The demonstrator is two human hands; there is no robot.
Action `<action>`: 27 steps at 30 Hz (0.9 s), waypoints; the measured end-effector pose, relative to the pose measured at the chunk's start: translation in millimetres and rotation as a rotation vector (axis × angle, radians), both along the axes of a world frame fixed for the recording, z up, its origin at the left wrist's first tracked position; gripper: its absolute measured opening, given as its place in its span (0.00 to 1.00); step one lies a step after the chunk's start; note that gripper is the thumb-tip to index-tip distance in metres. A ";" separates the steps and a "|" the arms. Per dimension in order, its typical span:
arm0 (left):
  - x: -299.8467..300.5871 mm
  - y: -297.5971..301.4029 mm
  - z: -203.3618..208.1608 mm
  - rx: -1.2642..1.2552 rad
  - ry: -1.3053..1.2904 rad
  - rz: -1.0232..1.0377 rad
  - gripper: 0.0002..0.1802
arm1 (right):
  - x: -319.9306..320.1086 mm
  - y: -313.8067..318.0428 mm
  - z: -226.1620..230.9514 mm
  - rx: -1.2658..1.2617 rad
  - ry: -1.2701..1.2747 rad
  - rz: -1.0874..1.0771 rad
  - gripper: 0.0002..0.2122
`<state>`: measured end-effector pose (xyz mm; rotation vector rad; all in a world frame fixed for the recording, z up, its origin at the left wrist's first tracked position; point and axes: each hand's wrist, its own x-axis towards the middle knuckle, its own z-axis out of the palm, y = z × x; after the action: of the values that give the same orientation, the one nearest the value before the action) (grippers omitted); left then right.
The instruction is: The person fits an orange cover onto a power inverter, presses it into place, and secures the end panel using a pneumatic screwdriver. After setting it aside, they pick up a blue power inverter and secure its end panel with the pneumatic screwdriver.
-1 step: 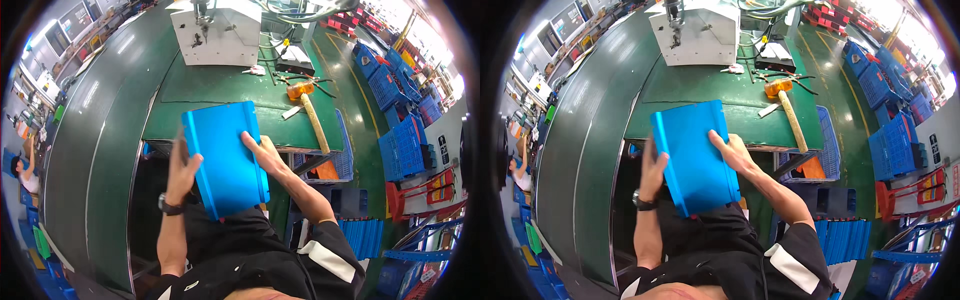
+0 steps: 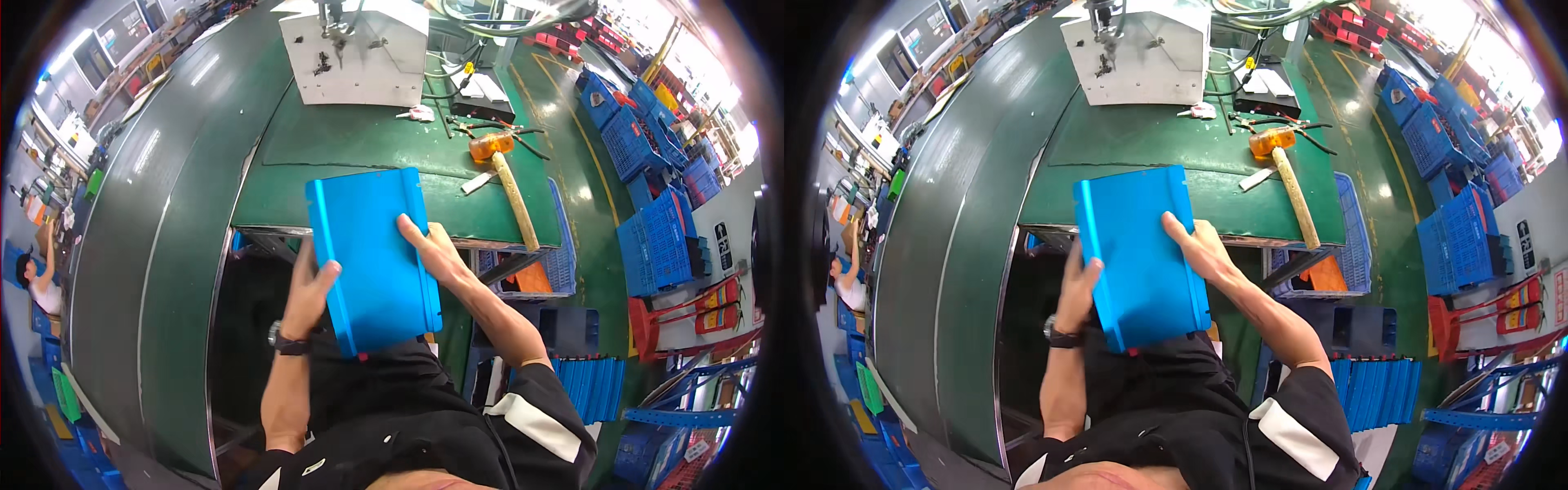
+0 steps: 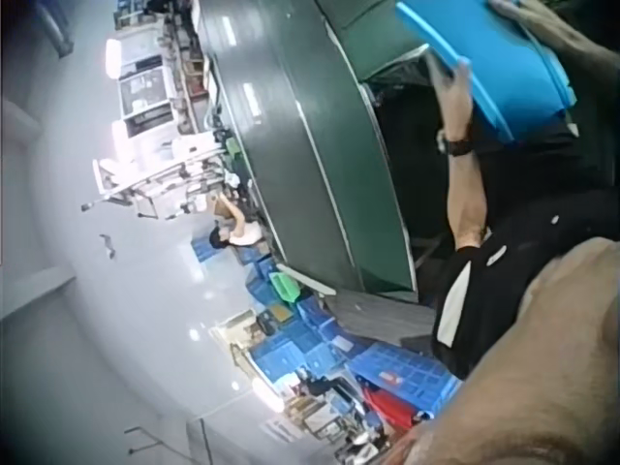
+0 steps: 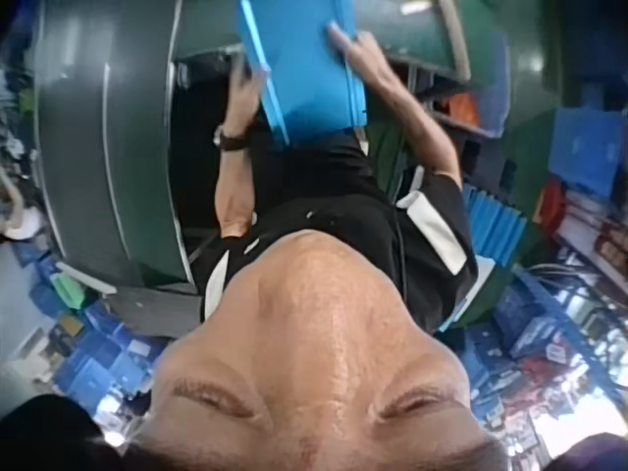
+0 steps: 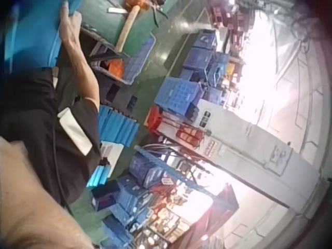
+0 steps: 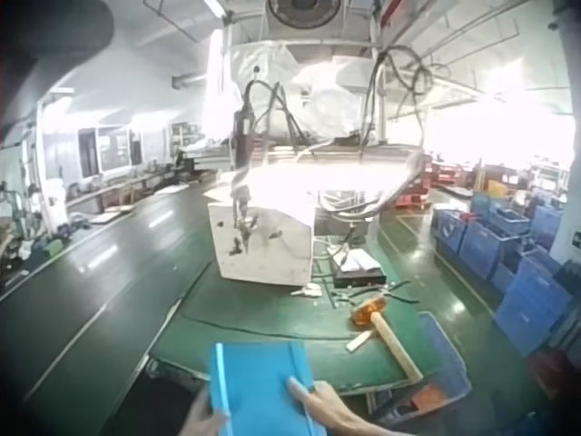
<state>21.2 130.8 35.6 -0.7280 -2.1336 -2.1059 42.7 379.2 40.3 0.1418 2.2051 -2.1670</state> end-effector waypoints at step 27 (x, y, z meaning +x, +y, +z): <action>-47.9 38.1 -19.8 0.049 -0.707 0.055 0.26 | -28.3 106.3 95.5 1.181 0.439 -0.393 0.14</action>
<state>-26.7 168.9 15.9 0.1228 -2.3238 -2.6427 14.3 485.5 135.8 0.1404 3.6429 -0.6789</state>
